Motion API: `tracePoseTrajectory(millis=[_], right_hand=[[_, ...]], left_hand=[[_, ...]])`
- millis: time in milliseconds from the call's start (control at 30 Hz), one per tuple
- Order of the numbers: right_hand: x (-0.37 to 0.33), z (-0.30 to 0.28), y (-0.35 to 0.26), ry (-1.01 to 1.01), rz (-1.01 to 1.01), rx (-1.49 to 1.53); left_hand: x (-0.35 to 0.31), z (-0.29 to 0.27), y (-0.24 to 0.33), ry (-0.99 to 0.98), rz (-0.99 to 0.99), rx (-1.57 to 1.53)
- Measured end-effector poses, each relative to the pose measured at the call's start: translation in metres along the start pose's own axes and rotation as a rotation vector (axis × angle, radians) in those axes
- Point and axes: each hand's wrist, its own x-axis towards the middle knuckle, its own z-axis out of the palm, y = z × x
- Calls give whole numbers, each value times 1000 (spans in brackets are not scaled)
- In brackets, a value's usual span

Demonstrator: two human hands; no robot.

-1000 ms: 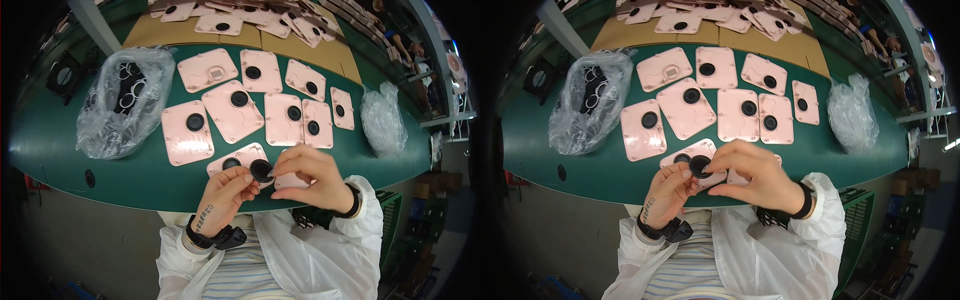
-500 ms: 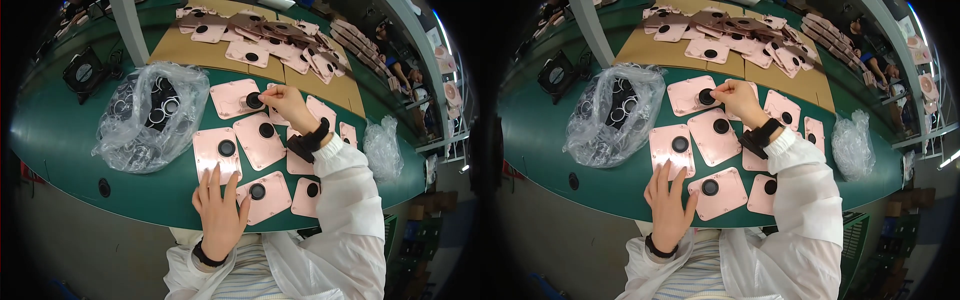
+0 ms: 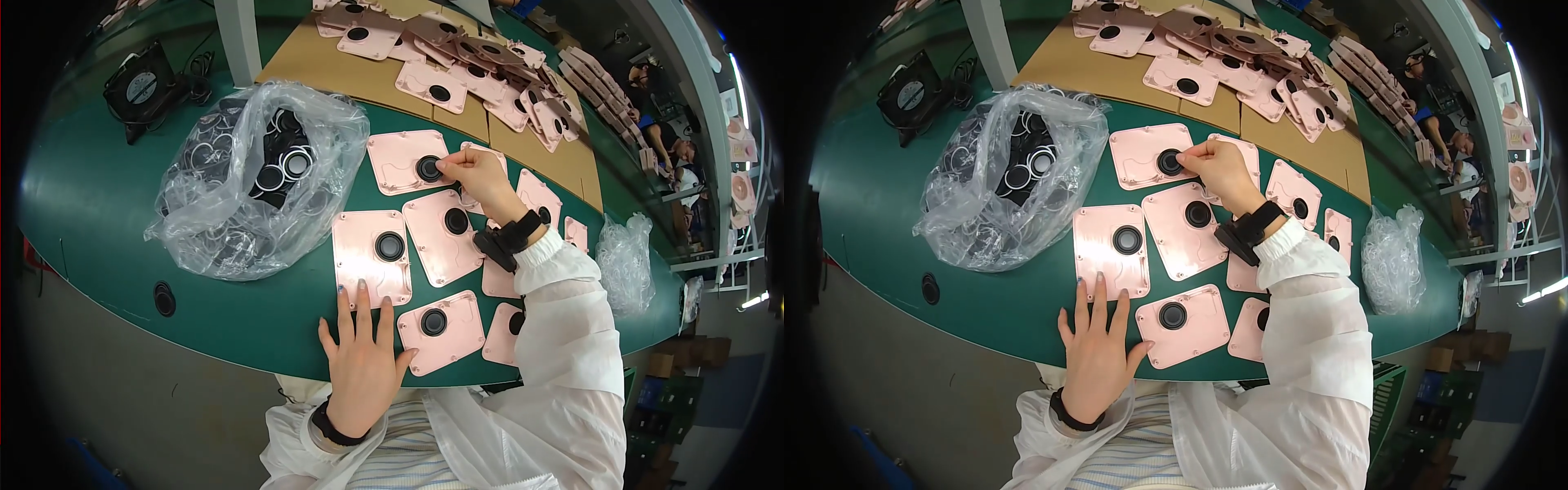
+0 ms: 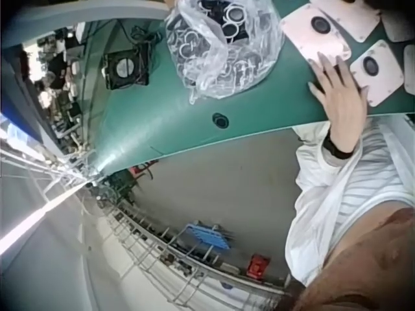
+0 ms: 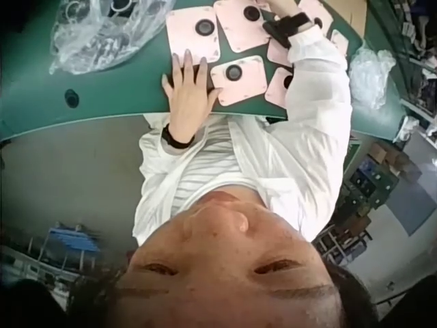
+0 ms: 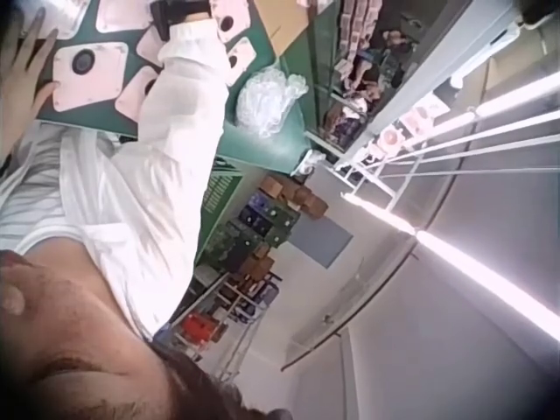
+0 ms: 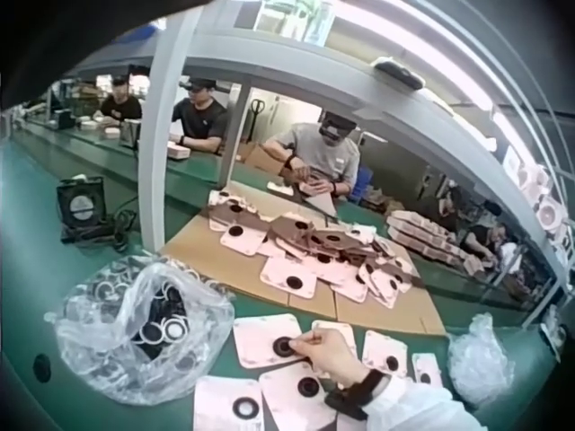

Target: The person peels the backing from speaker components and presses them into pink plastic housings before stacking the finished panels and placing them into a green crate. After clearing the table, the person retrieves more speakers from a plastic bag to continue the assembly.

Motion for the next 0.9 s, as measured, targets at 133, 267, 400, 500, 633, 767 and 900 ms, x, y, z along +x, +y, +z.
tracePoseTrajectory(millis=[133,267,400,500,633,767,900], right_hand=[[-2,2,-4,12,12,-15],[-6,3,-10,25,28,-5],[-6,1,-12,22,45,-10],[-5,1,-10,18,44,-6],[-5,1,-9,6,35,8],[-5,1,-10,-4,38,-4],[-2,1,-6,-12,38,18]], left_hand=[[1,1,0,12,-3,9],[1,3,0,14,3,2],[1,2,1,13,6,-9],[1,3,0,12,6,-14],[0,3,0,18,4,-20],[0,3,0,20,5,-22],[1,4,0,19,6,-23]])
